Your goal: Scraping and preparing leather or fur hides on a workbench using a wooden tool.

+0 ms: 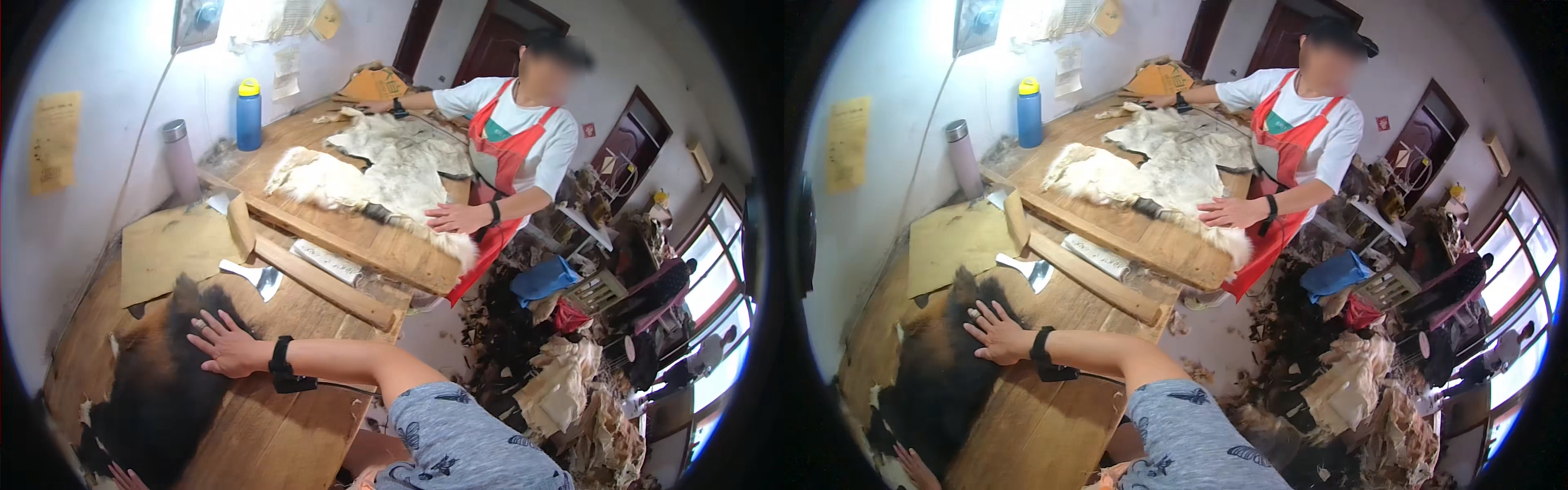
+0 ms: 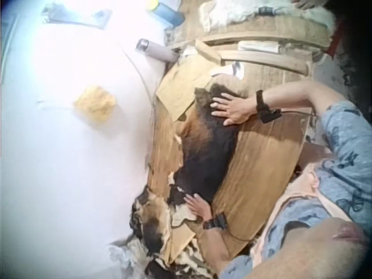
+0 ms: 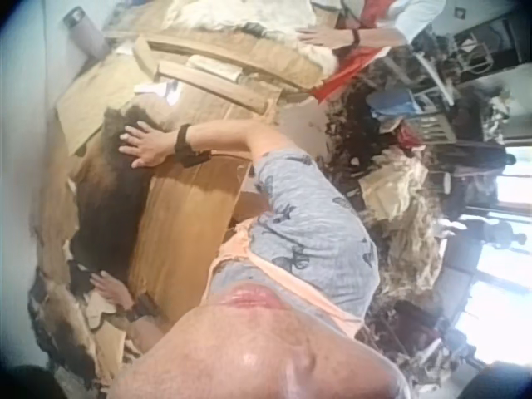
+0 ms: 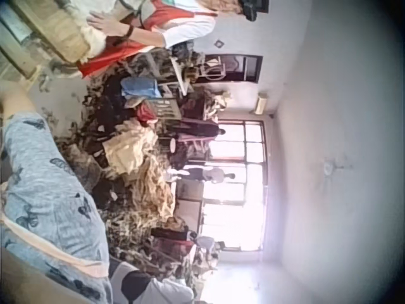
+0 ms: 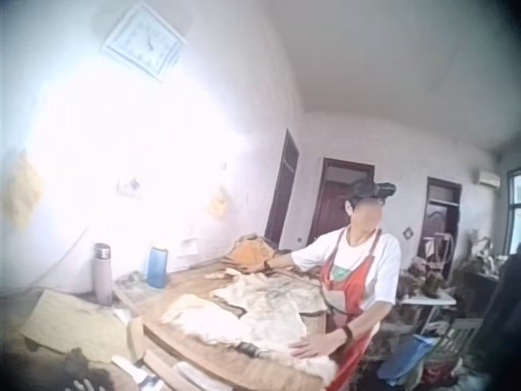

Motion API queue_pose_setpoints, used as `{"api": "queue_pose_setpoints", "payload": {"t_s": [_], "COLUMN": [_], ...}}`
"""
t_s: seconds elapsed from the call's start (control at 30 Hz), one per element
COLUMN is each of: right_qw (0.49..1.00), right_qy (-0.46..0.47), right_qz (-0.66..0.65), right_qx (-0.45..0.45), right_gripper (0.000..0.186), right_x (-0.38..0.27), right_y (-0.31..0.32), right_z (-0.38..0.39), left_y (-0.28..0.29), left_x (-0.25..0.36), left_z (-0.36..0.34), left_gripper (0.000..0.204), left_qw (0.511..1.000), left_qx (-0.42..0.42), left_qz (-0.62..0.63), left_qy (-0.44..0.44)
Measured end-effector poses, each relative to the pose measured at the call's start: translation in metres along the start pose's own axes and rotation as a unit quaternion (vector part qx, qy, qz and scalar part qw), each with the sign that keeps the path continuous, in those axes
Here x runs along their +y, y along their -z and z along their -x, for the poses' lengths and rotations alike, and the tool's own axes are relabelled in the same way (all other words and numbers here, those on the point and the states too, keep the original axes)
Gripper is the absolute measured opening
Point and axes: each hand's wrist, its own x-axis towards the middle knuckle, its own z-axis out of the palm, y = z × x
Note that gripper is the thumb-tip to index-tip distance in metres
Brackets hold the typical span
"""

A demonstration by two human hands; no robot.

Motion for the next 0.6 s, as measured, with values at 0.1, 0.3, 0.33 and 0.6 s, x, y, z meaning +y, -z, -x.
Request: {"api": "queue_pose_setpoints", "payload": {"t_s": [0.1,0.3,0.33,0.6], "right_qw": [1.0,0.997,0.998,0.997], "right_qy": [-0.016,-0.062,-0.051,-0.075], "right_qz": [-0.014,0.024,0.017,-0.005], "right_qx": [0.0,-0.045,-0.015,-0.027], "right_gripper": [0.068,0.069,0.069,0.069], "right_x": [0.004,0.014,0.015,0.023], "right_y": [0.008,0.015,0.014,0.005], "right_z": [0.001,0.007,0.008,0.013], "left_y": [0.01,0.006,0.004,0.0], "left_x": [0.006,0.005,0.003,0.0], "left_z": [0.0,0.001,0.003,0.003], "left_gripper": [0.051,0.05,0.05,0.05], "left_qw": [0.999,0.998,0.998,0.996], "left_qx": [0.005,0.053,0.053,0.084], "left_qz": [0.039,0.034,0.037,0.015], "left_qy": [0.003,-0.022,-0.024,-0.037]}}
